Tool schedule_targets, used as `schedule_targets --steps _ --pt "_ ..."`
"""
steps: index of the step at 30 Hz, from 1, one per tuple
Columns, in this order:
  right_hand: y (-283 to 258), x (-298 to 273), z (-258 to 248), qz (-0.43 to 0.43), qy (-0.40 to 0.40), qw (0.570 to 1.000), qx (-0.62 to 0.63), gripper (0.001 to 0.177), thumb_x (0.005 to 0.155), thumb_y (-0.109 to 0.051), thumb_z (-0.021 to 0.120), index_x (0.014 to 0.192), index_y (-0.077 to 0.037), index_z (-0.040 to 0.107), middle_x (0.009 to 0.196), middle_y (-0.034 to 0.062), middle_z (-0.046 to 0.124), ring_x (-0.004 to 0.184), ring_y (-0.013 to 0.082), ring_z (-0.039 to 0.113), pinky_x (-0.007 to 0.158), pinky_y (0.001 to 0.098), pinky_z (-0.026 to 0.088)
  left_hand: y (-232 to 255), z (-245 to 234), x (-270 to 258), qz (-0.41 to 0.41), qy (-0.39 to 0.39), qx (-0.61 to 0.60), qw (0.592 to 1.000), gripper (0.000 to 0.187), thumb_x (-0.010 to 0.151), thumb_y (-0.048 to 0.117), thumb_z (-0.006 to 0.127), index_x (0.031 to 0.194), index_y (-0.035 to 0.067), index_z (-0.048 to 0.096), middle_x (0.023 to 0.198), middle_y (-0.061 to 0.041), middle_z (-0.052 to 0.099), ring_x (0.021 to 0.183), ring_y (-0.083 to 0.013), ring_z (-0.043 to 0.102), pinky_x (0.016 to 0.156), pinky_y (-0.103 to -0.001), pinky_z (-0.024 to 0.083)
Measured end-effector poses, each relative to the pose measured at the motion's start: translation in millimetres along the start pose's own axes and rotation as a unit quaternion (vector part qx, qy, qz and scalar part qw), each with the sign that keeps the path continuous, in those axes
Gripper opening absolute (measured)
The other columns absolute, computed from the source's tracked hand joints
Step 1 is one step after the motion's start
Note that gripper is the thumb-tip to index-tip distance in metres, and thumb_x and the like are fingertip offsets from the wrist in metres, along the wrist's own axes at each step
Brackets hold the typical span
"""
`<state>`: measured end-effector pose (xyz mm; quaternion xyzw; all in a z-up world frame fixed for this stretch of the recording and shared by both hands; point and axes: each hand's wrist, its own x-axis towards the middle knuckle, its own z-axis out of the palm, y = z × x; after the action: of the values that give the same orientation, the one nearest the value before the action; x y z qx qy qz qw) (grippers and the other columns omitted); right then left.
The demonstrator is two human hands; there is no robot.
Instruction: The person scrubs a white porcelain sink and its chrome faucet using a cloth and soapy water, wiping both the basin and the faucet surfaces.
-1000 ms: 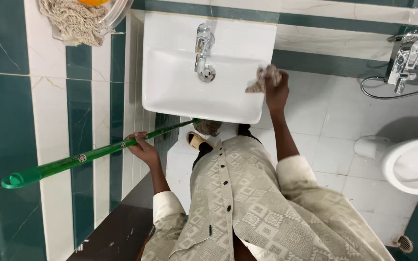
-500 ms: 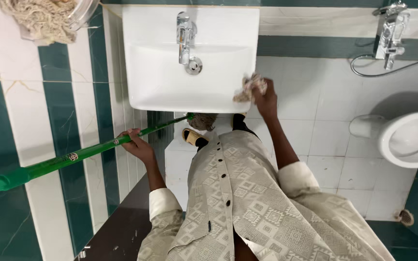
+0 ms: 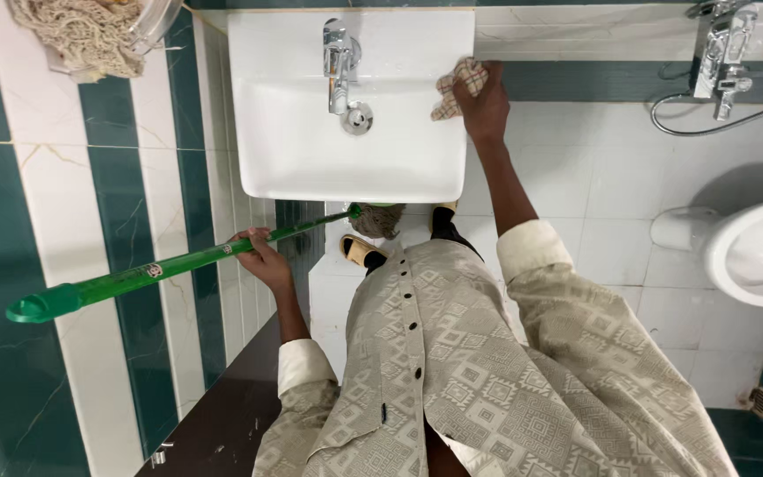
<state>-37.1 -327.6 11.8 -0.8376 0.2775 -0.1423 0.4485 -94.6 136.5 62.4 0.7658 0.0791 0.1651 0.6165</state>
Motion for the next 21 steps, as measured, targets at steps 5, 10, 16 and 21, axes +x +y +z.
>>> schedule_targets --steps 5,10,16,21 --pt "-7 -8 -5 -0.035 0.009 0.999 0.011 0.058 0.099 -0.022 0.078 0.14 -0.001 0.043 0.133 0.0243 0.061 0.112 0.0399 0.068 0.088 0.0462 0.058 -5 -6 -5 -0.016 0.025 -0.05 0.998 0.008 0.11 0.009 0.05 0.105 0.003 0.047 0.091 -0.009 0.058 0.086 -0.0177 0.058 0.088 -0.036 0.053" --pt "-25 -77 -26 -0.027 -0.044 0.998 -0.03 0.054 0.098 -0.023 0.076 0.137 -0.003 0.045 0.132 0.0219 0.058 0.109 0.0378 0.069 0.081 0.0442 0.06 -13 -13 2 -0.014 0.033 -0.01 0.999 0.009 0.113 0.009 0.048 0.106 0.003 0.047 0.092 -0.008 0.057 0.089 -0.017 0.06 0.092 -0.037 0.054" --pt "-33 -135 -38 0.001 -0.057 0.998 -0.017 0.059 0.097 -0.025 0.079 0.136 0.002 0.044 0.131 0.0224 0.054 0.107 0.0376 0.068 0.084 0.0434 0.061 -35 -10 30 -0.02 0.041 0.002 0.999 0.011 0.114 0.013 0.049 0.111 0.002 0.05 0.094 -0.008 0.06 0.089 -0.0163 0.059 0.091 -0.036 0.052" --pt "-32 -111 -31 0.0 -0.056 0.997 -0.049 0.057 0.094 -0.026 0.08 0.134 -0.001 0.047 0.128 0.0207 0.053 0.102 0.0352 0.069 0.08 0.0443 0.062 -39 4 57 -0.013 0.013 -0.014 1.0 0.014 0.114 0.015 0.05 0.114 0.002 0.051 0.098 -0.008 0.059 0.091 -0.0166 0.06 0.09 -0.036 0.053"
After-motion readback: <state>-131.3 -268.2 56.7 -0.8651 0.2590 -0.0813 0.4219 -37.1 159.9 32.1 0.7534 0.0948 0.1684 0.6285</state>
